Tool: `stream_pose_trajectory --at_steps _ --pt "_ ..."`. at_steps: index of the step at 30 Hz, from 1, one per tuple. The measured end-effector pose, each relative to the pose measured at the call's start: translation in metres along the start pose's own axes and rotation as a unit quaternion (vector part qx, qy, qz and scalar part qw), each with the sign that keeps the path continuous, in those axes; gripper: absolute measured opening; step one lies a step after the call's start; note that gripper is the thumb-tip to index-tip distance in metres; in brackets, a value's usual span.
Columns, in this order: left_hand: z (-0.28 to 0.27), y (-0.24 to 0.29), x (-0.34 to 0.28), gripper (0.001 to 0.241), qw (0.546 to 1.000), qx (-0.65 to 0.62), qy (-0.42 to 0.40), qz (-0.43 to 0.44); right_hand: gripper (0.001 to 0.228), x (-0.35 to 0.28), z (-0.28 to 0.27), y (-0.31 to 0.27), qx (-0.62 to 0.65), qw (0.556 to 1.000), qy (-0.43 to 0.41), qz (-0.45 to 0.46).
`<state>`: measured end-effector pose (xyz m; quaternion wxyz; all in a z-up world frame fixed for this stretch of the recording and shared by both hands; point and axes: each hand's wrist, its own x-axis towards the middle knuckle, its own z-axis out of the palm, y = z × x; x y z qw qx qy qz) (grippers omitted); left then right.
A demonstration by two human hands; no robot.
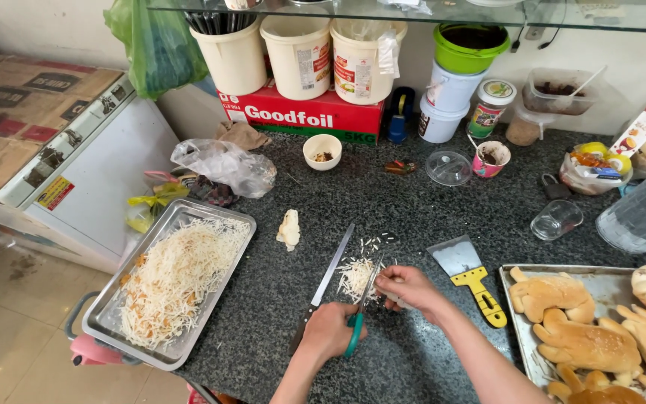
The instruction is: The person is using scissors to shred a block of cheese into smaller pieces for food preparation.
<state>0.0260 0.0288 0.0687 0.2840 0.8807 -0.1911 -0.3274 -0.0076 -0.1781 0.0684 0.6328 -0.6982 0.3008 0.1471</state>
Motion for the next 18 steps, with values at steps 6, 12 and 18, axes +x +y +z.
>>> stream_pose_trajectory --at_steps 6,12,18 --pt "-0.002 0.002 -0.004 0.018 1.000 -0.018 -0.014 -0.002 0.018 0.007 -0.004 0.005 0.019 1.000 0.000 0.005" --pt "0.001 -0.006 -0.002 0.019 1.000 0.009 -0.012 0.009 0.020 0.010 -0.013 0.007 0.063 0.998 0.002 -0.011" --pt "-0.003 0.004 -0.005 0.024 1.000 0.022 -0.003 0.014 0.020 0.006 -0.009 0.006 0.052 0.998 -0.018 -0.009"
